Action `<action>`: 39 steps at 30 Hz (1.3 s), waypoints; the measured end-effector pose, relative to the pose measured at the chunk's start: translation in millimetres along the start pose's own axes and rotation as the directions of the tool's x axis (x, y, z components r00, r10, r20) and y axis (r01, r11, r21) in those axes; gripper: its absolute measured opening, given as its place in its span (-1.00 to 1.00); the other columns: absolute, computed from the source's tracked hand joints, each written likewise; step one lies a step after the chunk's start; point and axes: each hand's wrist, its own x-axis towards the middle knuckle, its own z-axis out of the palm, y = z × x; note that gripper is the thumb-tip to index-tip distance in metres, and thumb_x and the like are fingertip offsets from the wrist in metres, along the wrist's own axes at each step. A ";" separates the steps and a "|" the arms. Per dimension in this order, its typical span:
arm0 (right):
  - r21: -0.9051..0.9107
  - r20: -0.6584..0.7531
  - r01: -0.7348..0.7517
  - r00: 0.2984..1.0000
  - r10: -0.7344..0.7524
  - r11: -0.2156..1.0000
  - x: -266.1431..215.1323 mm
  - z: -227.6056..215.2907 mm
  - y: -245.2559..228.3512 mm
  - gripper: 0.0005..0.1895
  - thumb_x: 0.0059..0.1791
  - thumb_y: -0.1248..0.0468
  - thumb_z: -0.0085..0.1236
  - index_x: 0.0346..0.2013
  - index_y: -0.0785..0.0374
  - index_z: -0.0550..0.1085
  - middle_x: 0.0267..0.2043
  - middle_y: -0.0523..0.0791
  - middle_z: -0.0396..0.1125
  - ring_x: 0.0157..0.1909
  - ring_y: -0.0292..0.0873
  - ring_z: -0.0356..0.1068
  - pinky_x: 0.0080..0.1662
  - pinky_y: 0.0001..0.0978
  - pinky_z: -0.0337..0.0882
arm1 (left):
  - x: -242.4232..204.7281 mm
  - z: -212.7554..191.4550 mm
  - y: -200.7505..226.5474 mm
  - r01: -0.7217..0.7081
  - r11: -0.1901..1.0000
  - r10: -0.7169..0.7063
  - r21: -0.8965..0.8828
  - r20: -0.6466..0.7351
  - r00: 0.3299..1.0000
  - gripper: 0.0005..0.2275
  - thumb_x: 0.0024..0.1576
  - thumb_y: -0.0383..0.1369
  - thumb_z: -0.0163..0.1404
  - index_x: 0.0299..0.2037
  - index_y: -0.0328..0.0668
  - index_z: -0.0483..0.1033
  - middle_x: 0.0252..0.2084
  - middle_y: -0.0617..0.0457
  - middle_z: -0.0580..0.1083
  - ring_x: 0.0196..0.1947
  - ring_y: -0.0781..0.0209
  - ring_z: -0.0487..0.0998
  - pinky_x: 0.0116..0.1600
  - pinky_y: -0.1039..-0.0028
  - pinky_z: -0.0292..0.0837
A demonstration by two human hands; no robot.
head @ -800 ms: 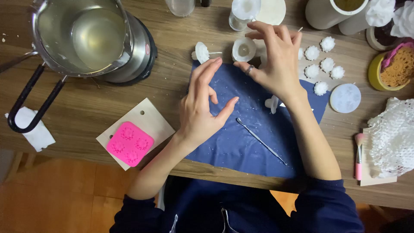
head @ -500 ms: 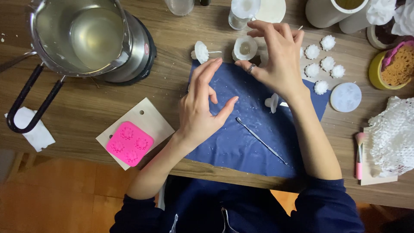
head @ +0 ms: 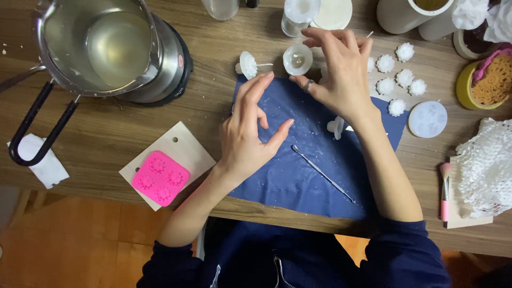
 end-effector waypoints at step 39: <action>-0.101 -0.090 0.059 0.994 -0.068 0.993 -5.3 -1.3 10.2 -0.45 -0.22 0.12 0.19 0.04 0.17 0.40 -0.29 -0.14 0.33 -0.09 -0.01 0.18 -0.10 -0.11 -0.02 | 32.6 -30.6 -4.1 -0.241 0.917 0.261 0.317 -0.020 0.965 -0.88 0.11 -0.46 0.01 -0.17 -0.24 0.50 -0.21 0.03 0.49 -0.23 0.03 0.35 -0.15 0.34 0.30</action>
